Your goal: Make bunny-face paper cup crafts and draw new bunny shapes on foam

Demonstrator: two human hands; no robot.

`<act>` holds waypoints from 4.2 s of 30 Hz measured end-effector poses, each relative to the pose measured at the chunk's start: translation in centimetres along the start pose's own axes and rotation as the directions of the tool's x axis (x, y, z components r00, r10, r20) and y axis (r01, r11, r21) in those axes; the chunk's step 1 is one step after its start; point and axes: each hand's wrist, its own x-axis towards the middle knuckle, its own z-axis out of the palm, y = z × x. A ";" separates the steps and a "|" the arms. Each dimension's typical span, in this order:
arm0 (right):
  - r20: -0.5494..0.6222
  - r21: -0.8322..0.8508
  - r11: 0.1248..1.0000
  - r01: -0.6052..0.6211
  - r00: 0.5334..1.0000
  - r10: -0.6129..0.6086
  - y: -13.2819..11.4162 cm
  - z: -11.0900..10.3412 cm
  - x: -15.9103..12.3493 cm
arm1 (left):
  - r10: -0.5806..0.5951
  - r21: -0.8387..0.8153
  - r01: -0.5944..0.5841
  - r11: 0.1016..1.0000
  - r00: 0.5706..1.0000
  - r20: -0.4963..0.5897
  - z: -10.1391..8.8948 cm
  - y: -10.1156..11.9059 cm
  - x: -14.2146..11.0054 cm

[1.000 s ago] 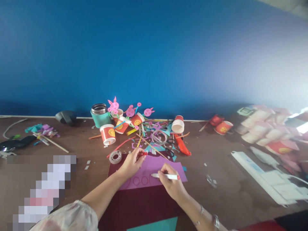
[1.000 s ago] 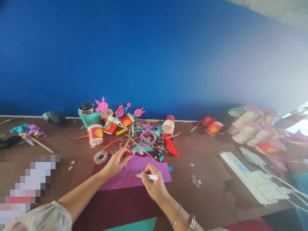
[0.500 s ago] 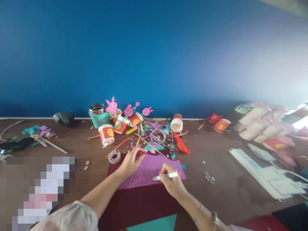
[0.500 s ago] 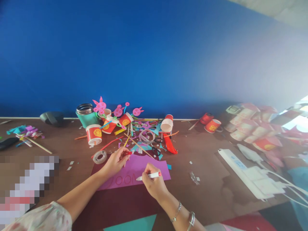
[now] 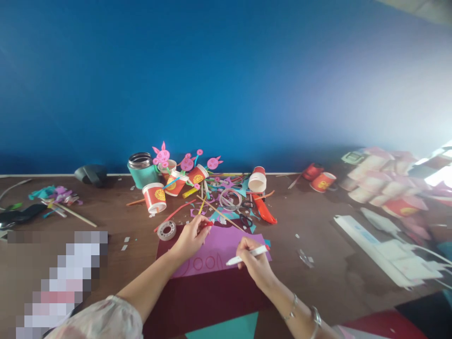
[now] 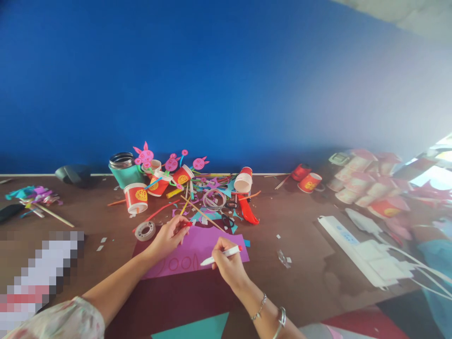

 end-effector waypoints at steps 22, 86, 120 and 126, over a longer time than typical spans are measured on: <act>0.063 -0.080 0.996 -0.049 0.997 0.054 0.2 -0.3 -0.1 | -0.006 0.006 0.006 1.000 1.000 0.007 -0.1 0.0 0.0; 0.048 -0.038 0.999 0.020 0.999 -0.018 -0.1 -0.4 -0.1 | -0.019 0.012 0.019 1.000 1.000 0.003 0.0 -0.4 0.1; 0.089 -0.194 0.977 0.088 0.993 -0.072 0.1 0.3 -0.1 | -0.011 0.012 0.010 1.000 1.000 0.006 -0.1 0.0 0.0; 0.087 -0.192 0.979 0.062 0.995 -0.045 0.0 0.3 0.0 | -0.012 0.002 0.012 1.000 1.000 0.008 -0.1 0.1 0.0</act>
